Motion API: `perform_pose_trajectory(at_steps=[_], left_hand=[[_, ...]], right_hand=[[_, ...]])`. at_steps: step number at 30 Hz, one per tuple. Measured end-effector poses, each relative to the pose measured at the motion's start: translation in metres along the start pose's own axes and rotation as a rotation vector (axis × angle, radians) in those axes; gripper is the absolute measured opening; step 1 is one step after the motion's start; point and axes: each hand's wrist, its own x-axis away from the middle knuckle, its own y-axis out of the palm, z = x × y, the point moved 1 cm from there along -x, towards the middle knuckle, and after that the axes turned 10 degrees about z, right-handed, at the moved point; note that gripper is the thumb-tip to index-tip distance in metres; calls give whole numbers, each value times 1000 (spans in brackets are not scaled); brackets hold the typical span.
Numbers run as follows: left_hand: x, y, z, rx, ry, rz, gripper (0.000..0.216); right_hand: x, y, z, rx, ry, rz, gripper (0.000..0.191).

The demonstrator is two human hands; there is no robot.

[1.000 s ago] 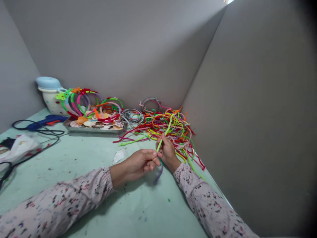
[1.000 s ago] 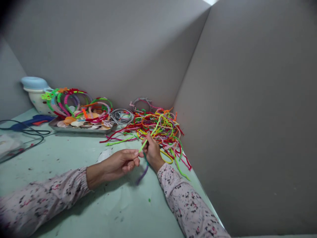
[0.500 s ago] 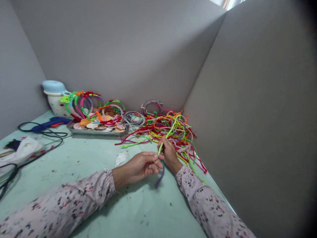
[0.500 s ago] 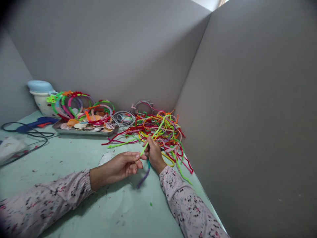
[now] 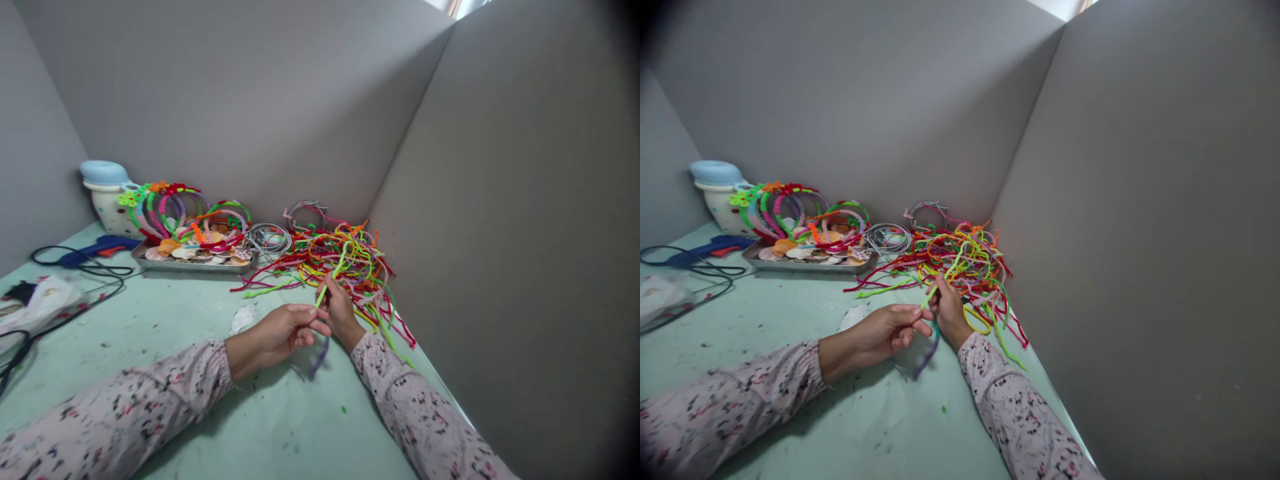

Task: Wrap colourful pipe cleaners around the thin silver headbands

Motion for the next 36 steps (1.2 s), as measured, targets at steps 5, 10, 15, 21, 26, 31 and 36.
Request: perform_pose_trajectory(at_steps=[5,10,15,21,26,31,36], left_hand=[[3,2,1,-22,-19,-60,17],[-3,-6,3,3,-23,-20,23],[-3,-7,4,-77,48,35,13],[-5,-10,2,-116,70,21,14],[-6,-10,-1,-214,97,-11,22],[-1,-3,-6,-269,114,21,22],[3,-2,-5,-224,15,-74,21]], right_hand=[[2,-1,-4,85,-7,-93,46],[0,-4,-1,47,-20,-60,44],[-8,-6,-1,-88,-10,34,41],[-20,-16,-5,-183,-9,159,36],[-22,-16,-5,-207,0,191,36],[-22,-13,-5,-209,6,186,37],[-18,-11,-13,-197,26,103,35]])
